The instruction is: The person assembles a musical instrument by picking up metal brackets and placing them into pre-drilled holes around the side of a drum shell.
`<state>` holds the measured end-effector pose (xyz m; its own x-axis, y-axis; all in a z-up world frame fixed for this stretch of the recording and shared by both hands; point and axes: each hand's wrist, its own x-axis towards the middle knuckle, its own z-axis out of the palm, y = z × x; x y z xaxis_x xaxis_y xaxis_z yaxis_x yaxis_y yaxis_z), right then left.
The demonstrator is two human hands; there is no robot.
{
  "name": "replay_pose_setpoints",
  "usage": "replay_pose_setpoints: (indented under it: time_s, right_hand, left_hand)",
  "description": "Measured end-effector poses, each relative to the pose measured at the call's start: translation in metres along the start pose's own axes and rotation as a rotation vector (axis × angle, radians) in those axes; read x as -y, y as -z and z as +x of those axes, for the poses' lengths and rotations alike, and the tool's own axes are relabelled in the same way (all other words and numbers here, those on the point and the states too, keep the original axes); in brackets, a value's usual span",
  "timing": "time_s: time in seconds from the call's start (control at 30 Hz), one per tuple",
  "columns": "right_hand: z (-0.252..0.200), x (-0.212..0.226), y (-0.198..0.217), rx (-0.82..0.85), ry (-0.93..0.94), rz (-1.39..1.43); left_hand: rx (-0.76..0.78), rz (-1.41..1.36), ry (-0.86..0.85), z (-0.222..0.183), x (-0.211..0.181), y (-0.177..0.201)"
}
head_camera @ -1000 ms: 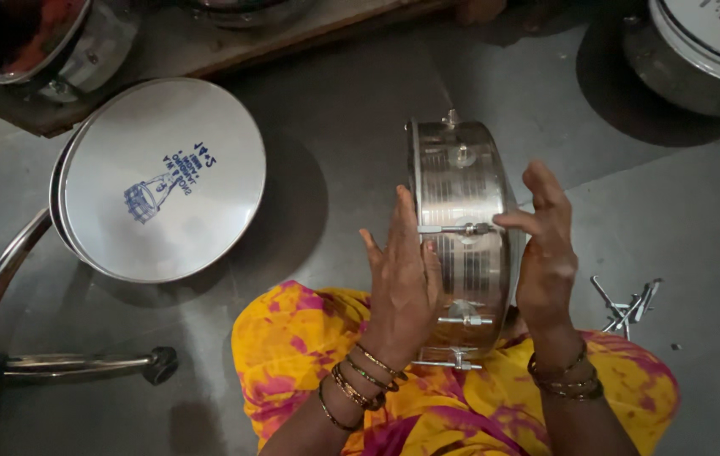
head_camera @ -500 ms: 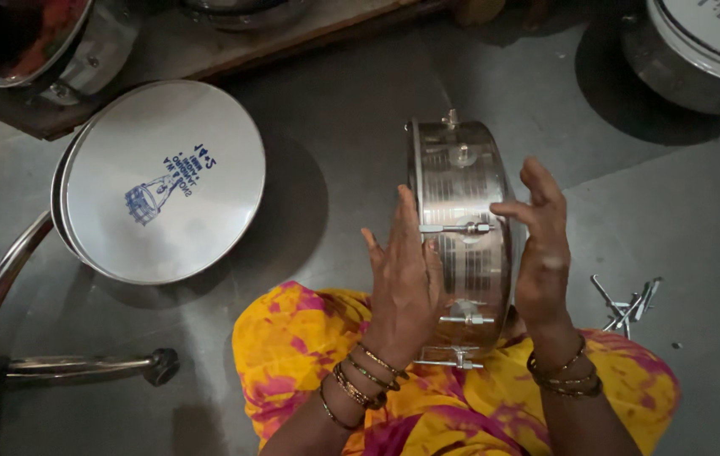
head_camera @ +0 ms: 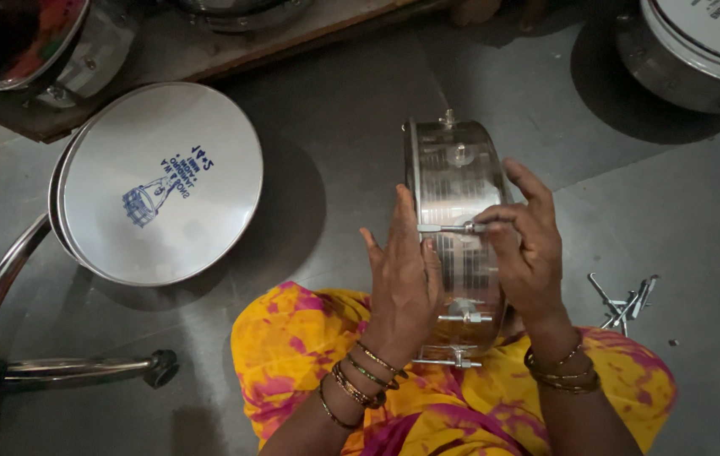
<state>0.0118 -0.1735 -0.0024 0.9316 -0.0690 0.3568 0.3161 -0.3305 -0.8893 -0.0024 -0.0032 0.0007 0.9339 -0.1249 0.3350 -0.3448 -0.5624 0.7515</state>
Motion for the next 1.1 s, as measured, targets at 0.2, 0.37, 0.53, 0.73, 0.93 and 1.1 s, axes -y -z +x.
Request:
replay_pose_setpoints:
  time_s: [0.2,0.37,0.53,0.73,0.93,1.1]
  right_hand:
    - [0.0,0.0,0.0,0.029,0.158,-0.032]
    - [-0.001,0.0,-0.002,0.015,0.146,-0.115]
    - [0.0,0.001,-0.003,0.034,0.165,-0.106]
    - [0.0,-0.001,-0.003,0.005,0.211,-0.106]
    - [0.001,0.003,-0.002,-0.008,0.174,-0.279]
    - [0.005,0.01,-0.004,-0.015,0.168,-0.09]
  left_hand:
    - [-0.006,0.025,0.013,0.001,0.002,0.001]
    - [-0.006,0.026,0.004,0.001,0.003,0.003]
    - [-0.015,0.032,0.011,0.0,0.003,0.004]
    - [-0.025,0.024,-0.008,0.001,0.003,0.003]
    - [0.01,-0.017,0.034,0.0,0.003,0.003]
    - [0.037,-0.015,0.044,0.001,0.003,0.003]
